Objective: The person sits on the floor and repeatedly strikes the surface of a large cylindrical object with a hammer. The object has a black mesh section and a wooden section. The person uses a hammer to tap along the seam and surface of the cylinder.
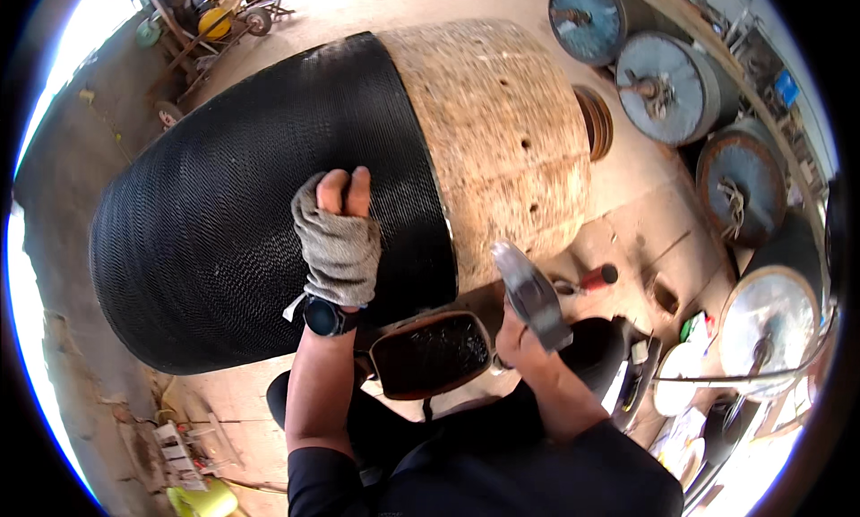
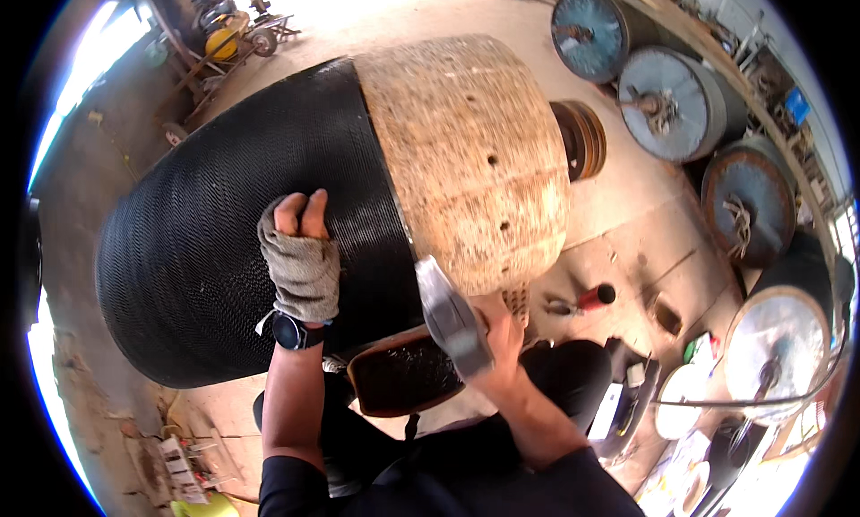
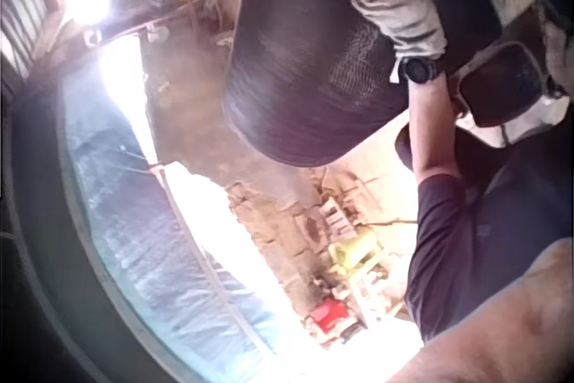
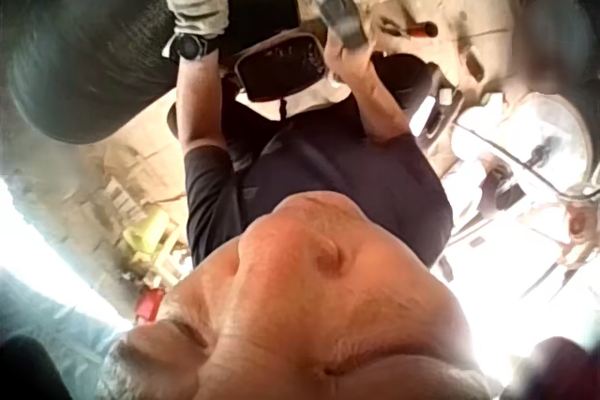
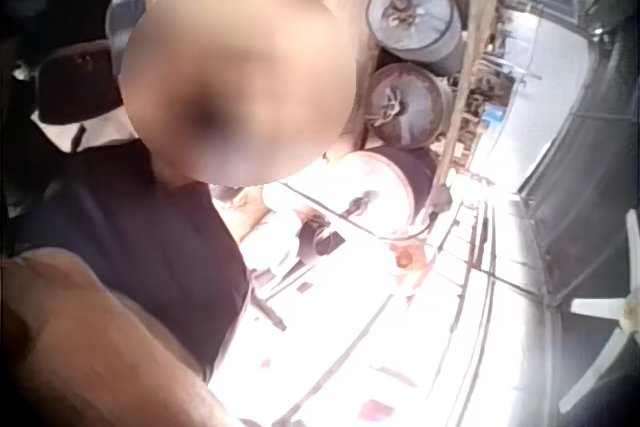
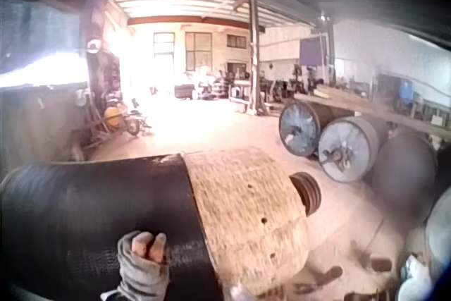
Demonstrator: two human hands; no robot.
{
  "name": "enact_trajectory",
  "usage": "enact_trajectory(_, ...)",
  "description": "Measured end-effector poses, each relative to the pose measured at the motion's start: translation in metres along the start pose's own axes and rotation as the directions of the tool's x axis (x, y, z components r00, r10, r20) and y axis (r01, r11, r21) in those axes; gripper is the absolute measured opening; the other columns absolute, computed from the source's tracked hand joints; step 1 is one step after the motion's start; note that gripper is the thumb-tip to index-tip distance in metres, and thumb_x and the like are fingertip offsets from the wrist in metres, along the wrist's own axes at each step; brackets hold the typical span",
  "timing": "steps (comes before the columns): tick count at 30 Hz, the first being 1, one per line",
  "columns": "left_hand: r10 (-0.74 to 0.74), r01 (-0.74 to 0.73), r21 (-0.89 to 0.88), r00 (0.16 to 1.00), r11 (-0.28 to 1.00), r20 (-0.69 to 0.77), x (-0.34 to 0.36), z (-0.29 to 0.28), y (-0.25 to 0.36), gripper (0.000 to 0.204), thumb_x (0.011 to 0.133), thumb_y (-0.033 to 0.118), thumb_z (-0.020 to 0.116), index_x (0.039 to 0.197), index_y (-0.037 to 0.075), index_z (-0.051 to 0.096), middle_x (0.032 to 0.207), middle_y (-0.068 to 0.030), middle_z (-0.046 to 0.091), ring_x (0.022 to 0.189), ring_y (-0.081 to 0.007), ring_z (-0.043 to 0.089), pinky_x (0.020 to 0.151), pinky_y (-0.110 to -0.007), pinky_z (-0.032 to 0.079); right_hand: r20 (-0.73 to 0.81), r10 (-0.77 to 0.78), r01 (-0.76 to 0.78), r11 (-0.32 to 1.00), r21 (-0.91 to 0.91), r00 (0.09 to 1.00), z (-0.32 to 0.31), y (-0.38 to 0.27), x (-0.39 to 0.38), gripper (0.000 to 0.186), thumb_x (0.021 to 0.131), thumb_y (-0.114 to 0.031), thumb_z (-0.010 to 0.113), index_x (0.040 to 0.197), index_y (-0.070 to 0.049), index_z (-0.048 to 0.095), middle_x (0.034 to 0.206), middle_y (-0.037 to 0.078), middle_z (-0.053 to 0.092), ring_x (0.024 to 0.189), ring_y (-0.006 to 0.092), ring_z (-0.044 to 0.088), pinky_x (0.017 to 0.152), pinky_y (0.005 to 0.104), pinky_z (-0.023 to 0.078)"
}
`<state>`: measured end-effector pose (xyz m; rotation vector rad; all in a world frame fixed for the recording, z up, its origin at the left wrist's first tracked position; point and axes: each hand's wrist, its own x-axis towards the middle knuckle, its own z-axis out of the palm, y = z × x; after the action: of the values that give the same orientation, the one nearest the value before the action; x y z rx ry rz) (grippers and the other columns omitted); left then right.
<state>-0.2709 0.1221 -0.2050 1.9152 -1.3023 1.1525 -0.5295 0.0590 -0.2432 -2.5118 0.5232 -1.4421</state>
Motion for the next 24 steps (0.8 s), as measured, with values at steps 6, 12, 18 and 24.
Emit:
enact_trajectory(6,-0.024,0.021,-0.042,0.997,0.999,-0.074,0.007,0.002,0.008,0.042,0.079,-0.005,0.063,0.120,0.008,0.060,0.109,-0.0131,0.057,0.097,-0.0303,0.061,0.080,-0.043,0.054,0.224,0.568,-0.562,0.822,-0.097,0.792,0.010,0.022,-0.046,0.023,0.092,-0.015,0.064,0.104,-0.001,0.050,0.072,0.023,0.064,0.066,0.0430,0.065,0.057,0.0496,0.052)
enact_trajectory(12,-0.015,0.011,-0.459,1.000,0.889,-0.005,-0.045,-0.022,0.086,0.047,0.079,-0.007,0.068,0.123,0.005,0.056,0.090,-0.0103,0.064,0.085,-0.0284,0.064,0.077,-0.041,0.052,0.191,0.505,-0.515,0.857,0.005,0.842,-0.001,0.019,-0.079,0.020,0.093,-0.015,0.063,0.100,-0.002,0.051,0.071,0.023,0.063,0.064,0.0428,0.064,0.055,0.0487,0.050)
enact_trajectory(18,-0.139,0.207,-0.533,0.977,0.821,0.164,-0.067,-0.010,0.106,0.049,0.081,-0.005,0.069,0.127,0.004,0.054,0.093,-0.0082,0.067,0.086,-0.0251,0.065,0.080,-0.038,0.052,0.200,0.483,-0.501,0.864,0.050,0.853,-0.008,0.016,-0.073,0.019,0.094,-0.014,0.063,0.101,-0.001,0.052,0.069,0.023,0.061,0.064,0.0435,0.063,0.054,0.0485,0.048)
enact_trajectory(24,-0.200,0.294,-0.604,0.955,0.741,0.221,-0.053,-0.020,0.107,0.046,0.084,-0.005,0.068,0.127,0.005,0.055,0.093,-0.0087,0.069,0.087,-0.0218,0.068,0.078,-0.034,0.055,0.236,0.505,-0.534,0.842,0.079,0.830,-0.006,0.017,-0.070,0.015,0.096,-0.012,0.060,0.099,0.000,0.053,0.069,0.024,0.059,0.066,0.0445,0.063,0.056,0.0467,0.047)
